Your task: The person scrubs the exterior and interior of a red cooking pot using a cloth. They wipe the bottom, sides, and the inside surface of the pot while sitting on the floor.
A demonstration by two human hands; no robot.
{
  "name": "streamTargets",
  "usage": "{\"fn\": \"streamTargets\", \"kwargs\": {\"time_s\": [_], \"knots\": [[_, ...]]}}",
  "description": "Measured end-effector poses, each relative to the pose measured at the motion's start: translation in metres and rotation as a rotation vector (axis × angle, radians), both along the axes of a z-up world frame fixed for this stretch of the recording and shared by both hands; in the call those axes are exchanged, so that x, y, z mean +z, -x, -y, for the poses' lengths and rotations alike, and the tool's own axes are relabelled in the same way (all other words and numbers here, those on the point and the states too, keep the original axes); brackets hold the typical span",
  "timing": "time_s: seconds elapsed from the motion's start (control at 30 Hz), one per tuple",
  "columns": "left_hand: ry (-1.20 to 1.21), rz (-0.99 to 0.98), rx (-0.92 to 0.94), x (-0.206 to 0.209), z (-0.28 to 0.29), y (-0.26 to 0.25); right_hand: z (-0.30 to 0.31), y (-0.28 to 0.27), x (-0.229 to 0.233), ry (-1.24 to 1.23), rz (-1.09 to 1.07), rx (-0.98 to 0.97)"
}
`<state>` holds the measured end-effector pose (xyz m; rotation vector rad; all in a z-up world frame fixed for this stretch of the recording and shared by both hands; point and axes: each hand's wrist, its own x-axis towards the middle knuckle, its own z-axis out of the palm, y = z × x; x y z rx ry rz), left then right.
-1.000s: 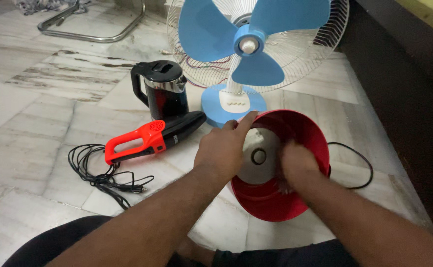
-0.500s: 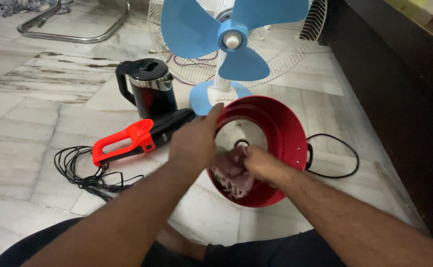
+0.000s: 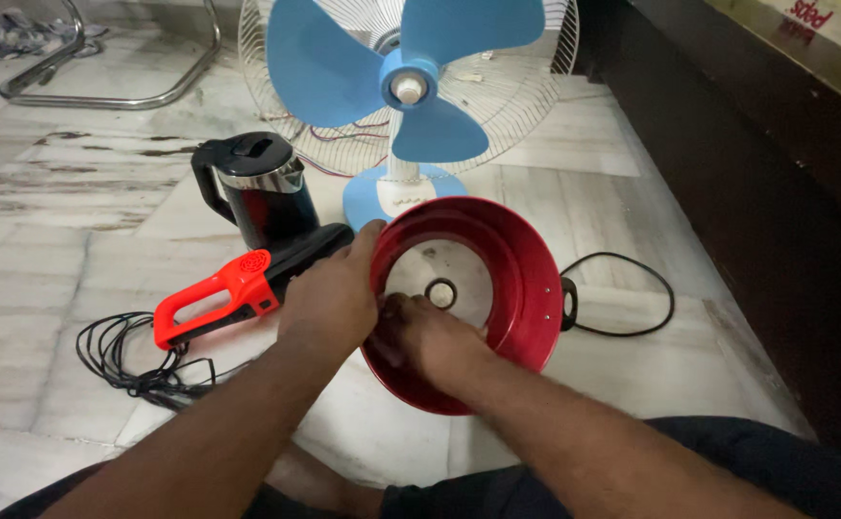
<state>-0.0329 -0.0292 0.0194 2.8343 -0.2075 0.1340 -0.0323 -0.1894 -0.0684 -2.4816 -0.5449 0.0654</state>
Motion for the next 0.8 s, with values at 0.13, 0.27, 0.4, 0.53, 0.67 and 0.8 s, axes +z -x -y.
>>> {"fn": "streamTargets", "kwargs": {"time_s": [0.13,0.27,0.4,0.53,0.67,0.8], "knots": [[0.019,0.29,-0.157,-0.014,-0.009,-0.006,0.013,0.001,0.008,0.461,0.044,0.23],[0.07,0.16,-0.18,-0.009,-0.01,-0.011,0.041,-0.017,0.025,0.746,-0.139,0.186],[0.024,0.047,-0.12,0.001,-0.009,-0.008,0.068,-0.034,0.04,0.859,0.125,0.118],[-0.027,0.038,-0.107,0.0,-0.016,-0.005,0.06,-0.027,0.03,0.777,0.047,0.172],[-0.077,0.0,-0.052,-0.009,-0.015,-0.013,0.047,-0.017,0.013,0.647,-0.101,0.174],[-0.033,0.043,-0.041,-0.013,-0.011,-0.015,0.011,-0.016,-0.001,0.214,-0.269,0.115]]}}
